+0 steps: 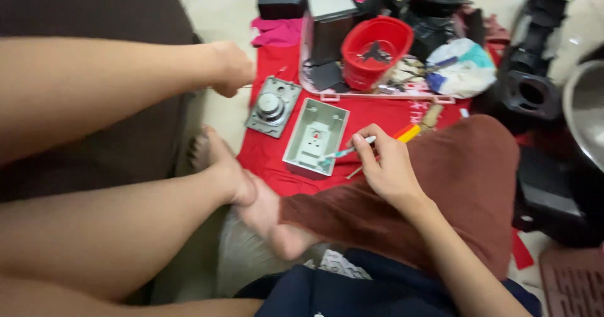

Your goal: Cleaning the surface of a small metal plate using a toothbrush and a cloth.

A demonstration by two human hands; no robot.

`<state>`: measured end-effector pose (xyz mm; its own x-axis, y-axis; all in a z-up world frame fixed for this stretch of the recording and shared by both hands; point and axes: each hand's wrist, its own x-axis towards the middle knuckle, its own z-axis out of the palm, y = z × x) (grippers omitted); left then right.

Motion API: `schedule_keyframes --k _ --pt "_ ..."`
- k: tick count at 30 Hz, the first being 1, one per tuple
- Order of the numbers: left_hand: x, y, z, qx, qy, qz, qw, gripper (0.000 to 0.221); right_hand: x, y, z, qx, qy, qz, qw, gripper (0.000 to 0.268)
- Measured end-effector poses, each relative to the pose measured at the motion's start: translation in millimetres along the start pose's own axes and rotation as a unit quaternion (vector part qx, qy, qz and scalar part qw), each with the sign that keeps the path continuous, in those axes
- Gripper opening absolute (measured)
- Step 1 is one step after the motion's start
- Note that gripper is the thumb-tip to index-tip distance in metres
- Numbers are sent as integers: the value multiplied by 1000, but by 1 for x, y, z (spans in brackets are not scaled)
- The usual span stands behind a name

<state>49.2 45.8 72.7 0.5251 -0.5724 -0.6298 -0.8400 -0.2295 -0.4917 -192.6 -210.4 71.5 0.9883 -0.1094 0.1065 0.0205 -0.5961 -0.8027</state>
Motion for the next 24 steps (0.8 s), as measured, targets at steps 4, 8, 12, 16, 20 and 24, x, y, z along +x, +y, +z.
schedule_keyframes --k 4,8,12,16,20,24 --pt "54 10 2 -70 20 -96 993 33 0 16 -14 30 18 31 999 17" --pt "75 52 -27 -461 173 -248 835 41 -4 22 -21 49 23 50 997 16" --pt "76 111 -53 -742 306 -282 526 56 0 35 -26 46 29 56 997 16" --pt "69 157 -78 -802 349 -202 441 65 12 59 -22 60 33 71 995 18" --pt "53 180 -114 -737 380 -152 538 80 33 103 -22 -16 30 74 997 17" --pt "49 195 -120 -678 327 -151 641 77 53 126 -26 -66 -17 40 997 13"
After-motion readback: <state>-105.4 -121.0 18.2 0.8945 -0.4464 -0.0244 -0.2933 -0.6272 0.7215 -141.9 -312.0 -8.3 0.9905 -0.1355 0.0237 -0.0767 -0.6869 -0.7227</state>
